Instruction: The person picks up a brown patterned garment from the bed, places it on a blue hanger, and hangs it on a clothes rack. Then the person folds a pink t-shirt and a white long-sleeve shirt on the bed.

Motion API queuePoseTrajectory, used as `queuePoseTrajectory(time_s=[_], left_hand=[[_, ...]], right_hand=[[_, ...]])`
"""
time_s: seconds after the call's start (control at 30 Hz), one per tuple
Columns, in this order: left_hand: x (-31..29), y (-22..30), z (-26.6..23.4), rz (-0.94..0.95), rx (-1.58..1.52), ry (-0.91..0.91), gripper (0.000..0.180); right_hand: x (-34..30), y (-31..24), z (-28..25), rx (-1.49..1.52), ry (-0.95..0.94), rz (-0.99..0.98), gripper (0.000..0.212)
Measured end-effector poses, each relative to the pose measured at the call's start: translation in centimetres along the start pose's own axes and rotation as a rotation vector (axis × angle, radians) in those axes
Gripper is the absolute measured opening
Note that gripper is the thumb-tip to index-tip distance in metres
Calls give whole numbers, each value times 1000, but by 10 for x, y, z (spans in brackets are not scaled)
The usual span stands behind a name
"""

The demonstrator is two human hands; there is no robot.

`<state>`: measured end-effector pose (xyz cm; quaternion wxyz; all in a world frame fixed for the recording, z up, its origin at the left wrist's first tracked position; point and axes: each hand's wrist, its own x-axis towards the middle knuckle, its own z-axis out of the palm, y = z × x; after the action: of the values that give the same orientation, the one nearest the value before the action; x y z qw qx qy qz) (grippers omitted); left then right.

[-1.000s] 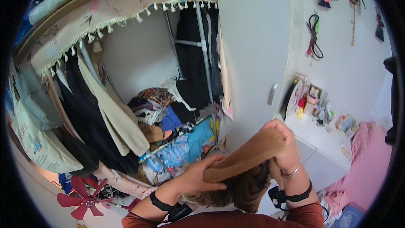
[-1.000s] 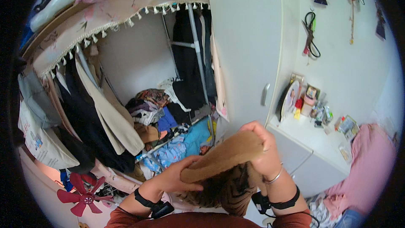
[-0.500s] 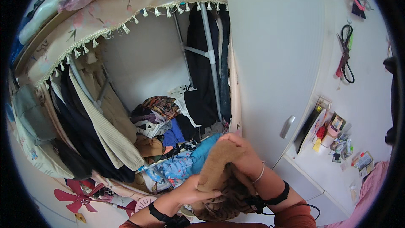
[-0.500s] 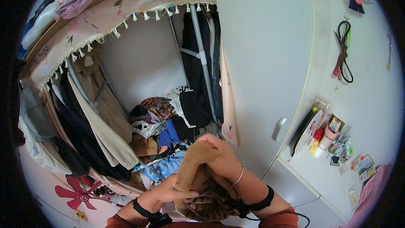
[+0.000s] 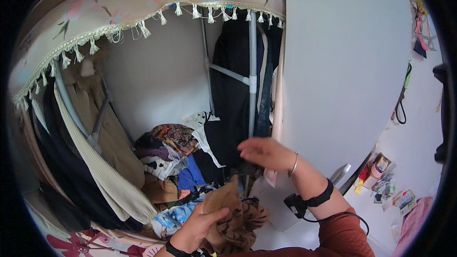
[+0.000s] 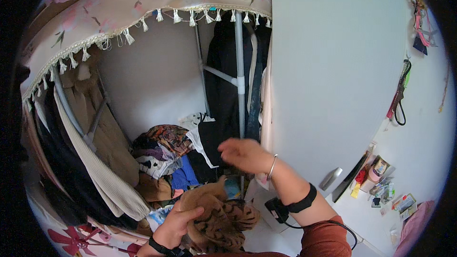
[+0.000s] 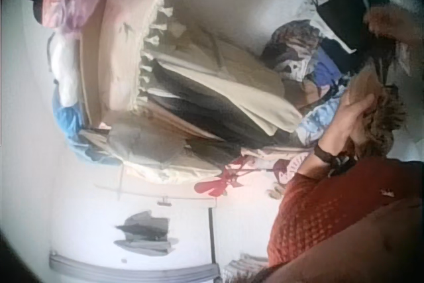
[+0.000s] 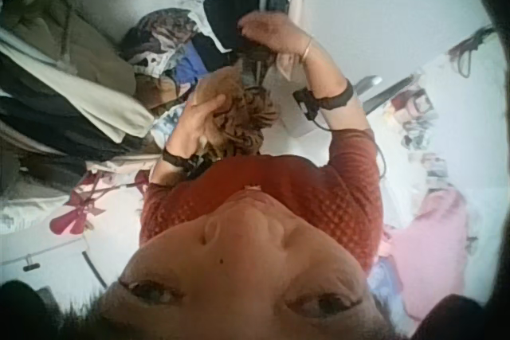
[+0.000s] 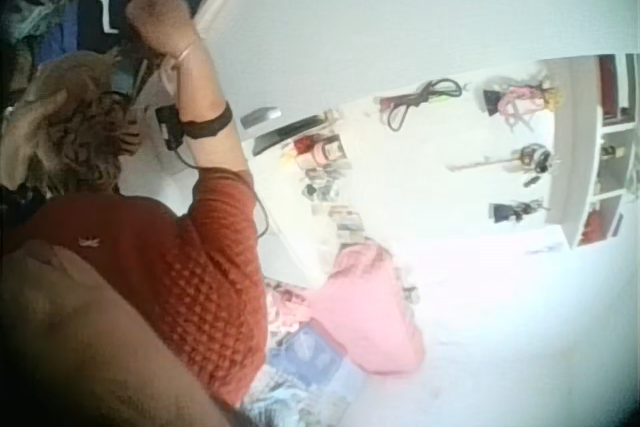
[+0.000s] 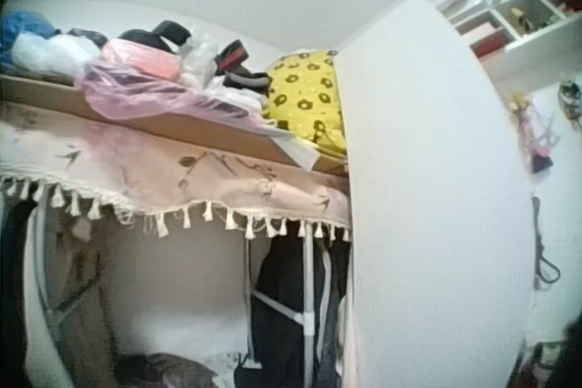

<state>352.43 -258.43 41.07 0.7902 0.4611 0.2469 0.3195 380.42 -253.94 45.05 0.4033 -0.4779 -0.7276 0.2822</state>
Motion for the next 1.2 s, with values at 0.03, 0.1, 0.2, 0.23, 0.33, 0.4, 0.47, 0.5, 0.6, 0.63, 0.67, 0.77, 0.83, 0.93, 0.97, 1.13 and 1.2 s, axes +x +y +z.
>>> queuePoseTrajectory(time_s=[0.03,0.1,0.2,0.23,0.33,0.4,0.47,0.5,0.6,0.63,0.67,0.77,0.83,0.93,0.97,1.13,1.2], left_hand=[[6,2,-6,24,23,29,47],[14,5,-17,41,7,89,46],[27,9,-32,86,-15,132,45],[30,10,-35,109,-11,143,46],[38,18,-43,138,28,174,52],[44,25,-41,203,57,242,59],[53,32,-34,222,-9,288,59],[59,37,-31,231,-40,313,60],[84,48,-26,171,62,476,77],[91,49,-26,167,61,497,78],[97,48,-25,176,58,512,78],[113,48,-32,212,49,573,80],[121,49,-42,229,42,570,80],[126,48,-53,191,-49,554,72],[128,48,-56,192,-60,575,70],[137,50,-72,140,-74,515,70],[140,51,-77,128,-83,488,70]], right_hand=[[13,2,-10,65,117,81,29],[36,4,-40,200,327,-1,29],[78,8,-86,271,618,53,32],[92,11,-99,294,703,10,34],[146,25,-140,270,951,-61,42],[186,35,-169,163,1058,-107,47],[226,41,-200,43,1172,-113,51],[245,44,-213,-16,1265,-97,52],[294,41,-252,21,1383,-148,51],[307,39,-263,28,1417,-177,52],[319,36,-274,1,1488,-181,48],[344,34,-307,-68,1557,-206,39],[362,31,-327,-33,1583,-262,37],[377,29,-347,71,1475,-558,43],[379,26,-352,162,1432,-518,44],[379,16,-365,120,1386,-591,48],[377,12,-366,132,1354,-582,49]])
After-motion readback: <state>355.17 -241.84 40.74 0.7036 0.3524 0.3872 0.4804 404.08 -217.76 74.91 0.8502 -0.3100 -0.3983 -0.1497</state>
